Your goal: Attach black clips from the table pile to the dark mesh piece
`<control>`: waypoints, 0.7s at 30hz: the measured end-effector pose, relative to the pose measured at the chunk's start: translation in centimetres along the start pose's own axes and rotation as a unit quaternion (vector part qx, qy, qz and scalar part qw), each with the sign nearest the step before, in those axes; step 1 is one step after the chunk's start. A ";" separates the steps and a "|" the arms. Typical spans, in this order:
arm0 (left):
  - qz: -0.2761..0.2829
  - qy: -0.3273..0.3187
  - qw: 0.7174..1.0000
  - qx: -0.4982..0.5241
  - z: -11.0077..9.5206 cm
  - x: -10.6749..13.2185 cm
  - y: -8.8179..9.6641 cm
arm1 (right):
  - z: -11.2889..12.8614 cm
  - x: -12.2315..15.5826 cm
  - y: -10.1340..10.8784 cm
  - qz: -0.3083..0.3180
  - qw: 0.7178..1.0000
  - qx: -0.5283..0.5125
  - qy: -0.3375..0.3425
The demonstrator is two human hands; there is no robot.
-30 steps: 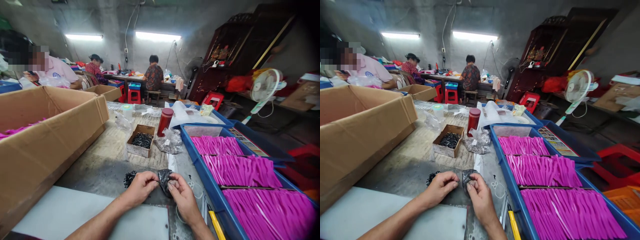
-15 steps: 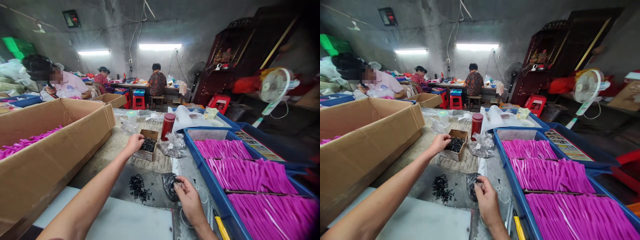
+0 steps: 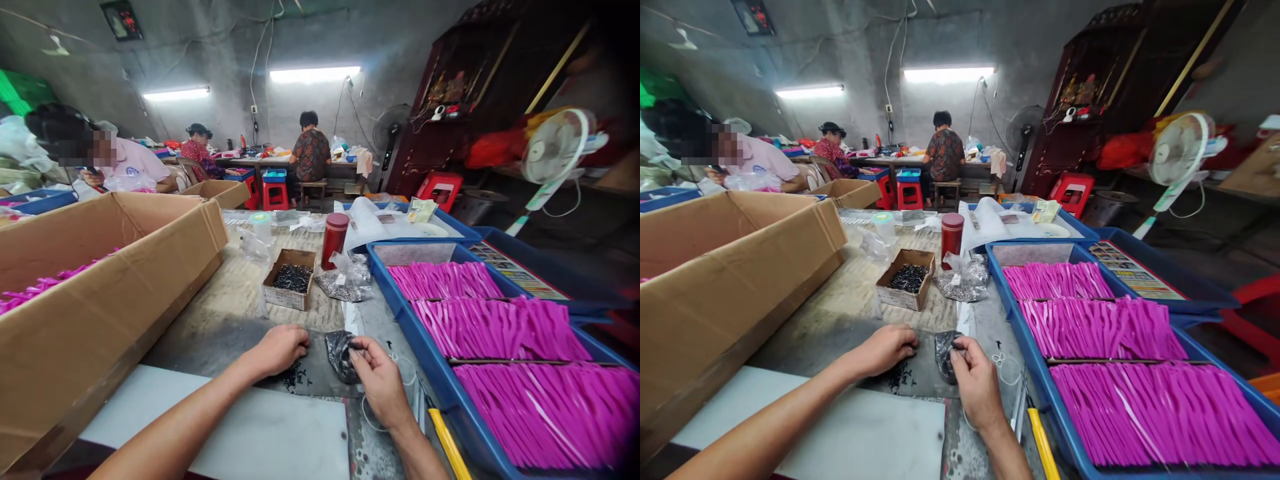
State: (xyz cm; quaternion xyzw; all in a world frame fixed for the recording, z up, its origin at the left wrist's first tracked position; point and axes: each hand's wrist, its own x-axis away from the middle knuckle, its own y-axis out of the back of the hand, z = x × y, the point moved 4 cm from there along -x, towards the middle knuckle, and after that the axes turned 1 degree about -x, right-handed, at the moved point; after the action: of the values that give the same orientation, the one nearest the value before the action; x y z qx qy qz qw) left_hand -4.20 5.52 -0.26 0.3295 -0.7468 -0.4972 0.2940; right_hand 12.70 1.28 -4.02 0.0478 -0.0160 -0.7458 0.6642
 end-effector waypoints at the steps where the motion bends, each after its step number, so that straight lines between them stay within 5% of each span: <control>1: 0.004 0.010 1.000 -0.009 -0.1 -0.1 -0.3 | 0.0 0.0 0.1 -0.002 1.000 0.001 -0.002; 12: 0.000 0.059 0.998 -0.016 -0.6 -0.2 -0.9 | 1.9 -0.1 0.8 -0.020 0.985 0.161 0.059; 21: -0.009 0.048 0.998 -0.047 -1.0 0.2 -1.5 | 1.1 -0.4 -0.8 0.037 0.874 0.467 0.130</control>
State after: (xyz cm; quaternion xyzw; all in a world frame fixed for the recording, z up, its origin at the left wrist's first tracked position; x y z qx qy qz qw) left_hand -3.30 4.38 -1.33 0.3457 -0.7048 -0.5176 0.3402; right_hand 11.89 1.73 -2.93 0.4481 -0.2774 -0.6134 0.5882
